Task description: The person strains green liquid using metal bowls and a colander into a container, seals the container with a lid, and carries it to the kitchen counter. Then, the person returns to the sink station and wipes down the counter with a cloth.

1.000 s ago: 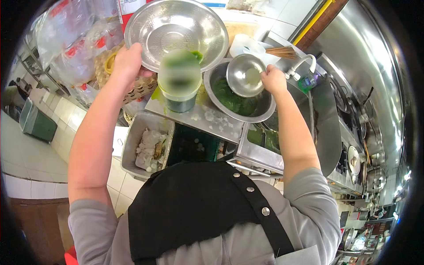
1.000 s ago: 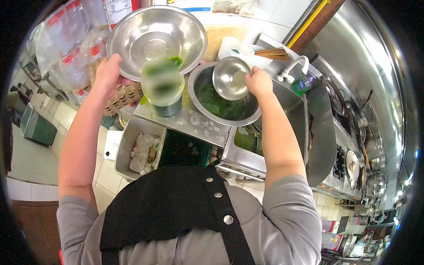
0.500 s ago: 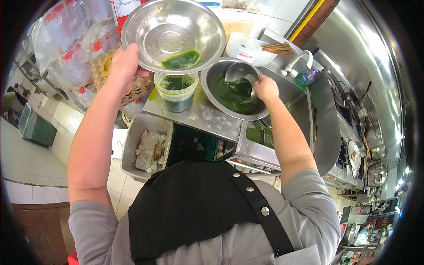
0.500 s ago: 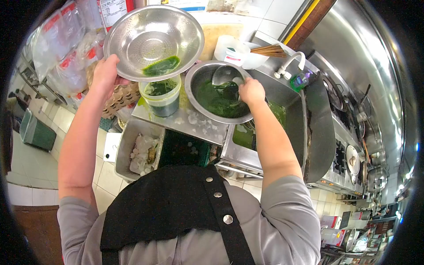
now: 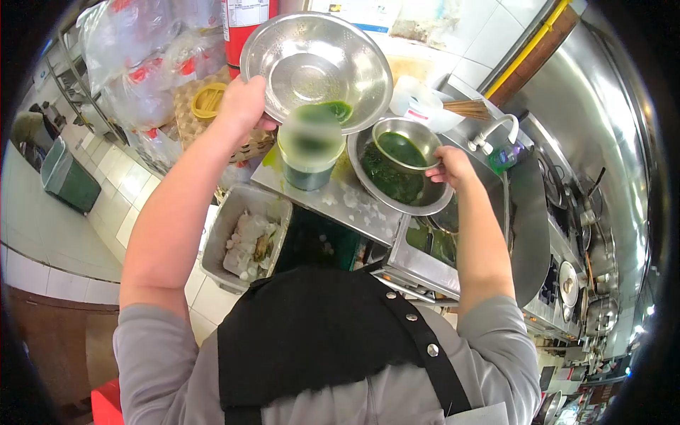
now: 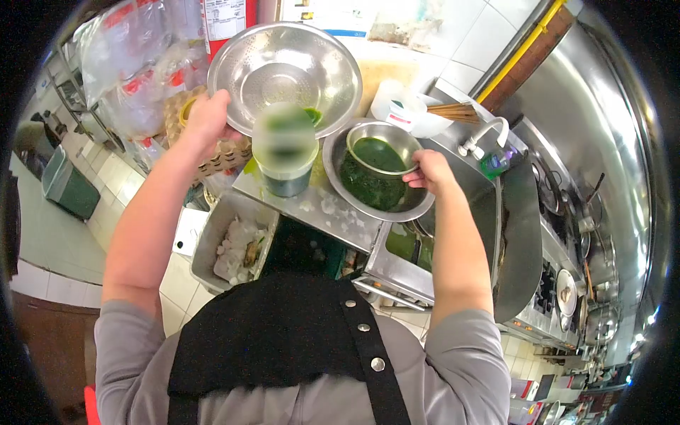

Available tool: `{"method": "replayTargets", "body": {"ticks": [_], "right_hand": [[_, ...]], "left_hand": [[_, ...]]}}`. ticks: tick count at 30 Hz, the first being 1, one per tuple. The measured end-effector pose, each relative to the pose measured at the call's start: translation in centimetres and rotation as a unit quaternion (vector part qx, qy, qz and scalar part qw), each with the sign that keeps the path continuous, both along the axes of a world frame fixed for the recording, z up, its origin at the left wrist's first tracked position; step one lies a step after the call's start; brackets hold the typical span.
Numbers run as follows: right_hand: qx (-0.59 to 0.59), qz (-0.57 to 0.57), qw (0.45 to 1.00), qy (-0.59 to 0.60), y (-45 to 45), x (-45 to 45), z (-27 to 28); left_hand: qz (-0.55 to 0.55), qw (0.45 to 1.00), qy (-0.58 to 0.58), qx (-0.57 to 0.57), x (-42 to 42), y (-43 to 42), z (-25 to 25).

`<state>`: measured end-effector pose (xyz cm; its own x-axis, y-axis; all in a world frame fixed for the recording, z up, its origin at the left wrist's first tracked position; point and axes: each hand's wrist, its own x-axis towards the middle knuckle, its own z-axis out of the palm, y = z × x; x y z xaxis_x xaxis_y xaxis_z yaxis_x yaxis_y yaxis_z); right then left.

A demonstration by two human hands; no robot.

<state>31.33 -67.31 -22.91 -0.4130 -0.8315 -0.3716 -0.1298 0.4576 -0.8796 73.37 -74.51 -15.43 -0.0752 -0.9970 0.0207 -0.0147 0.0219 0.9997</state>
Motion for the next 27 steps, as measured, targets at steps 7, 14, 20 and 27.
{"method": "replayTargets", "body": {"ticks": [7, 14, 20, 27], "right_hand": [[-0.078, 0.01, 0.994, 0.072, -1.5, -0.2, 9.1], [-0.083, 0.009, 0.989, 0.123, -3.3, 1.6, 13.7], [-0.068, 0.015, 0.995, 0.067, -4.5, 0.3, 11.5], [-0.056, -0.004, 0.995, 0.083, -4.1, -0.6, 12.5]], "left_hand": [[-0.028, 1.0, 0.011, 0.002, 0.3, -0.2, -0.1], [-0.005, 1.0, 0.02, 0.021, 0.7, -0.9, 0.3], [-0.003, 1.0, 0.023, 0.016, 1.3, -0.6, 0.3], [-0.002, 1.0, 0.016, 0.025, 1.7, -1.0, -0.6]]}}
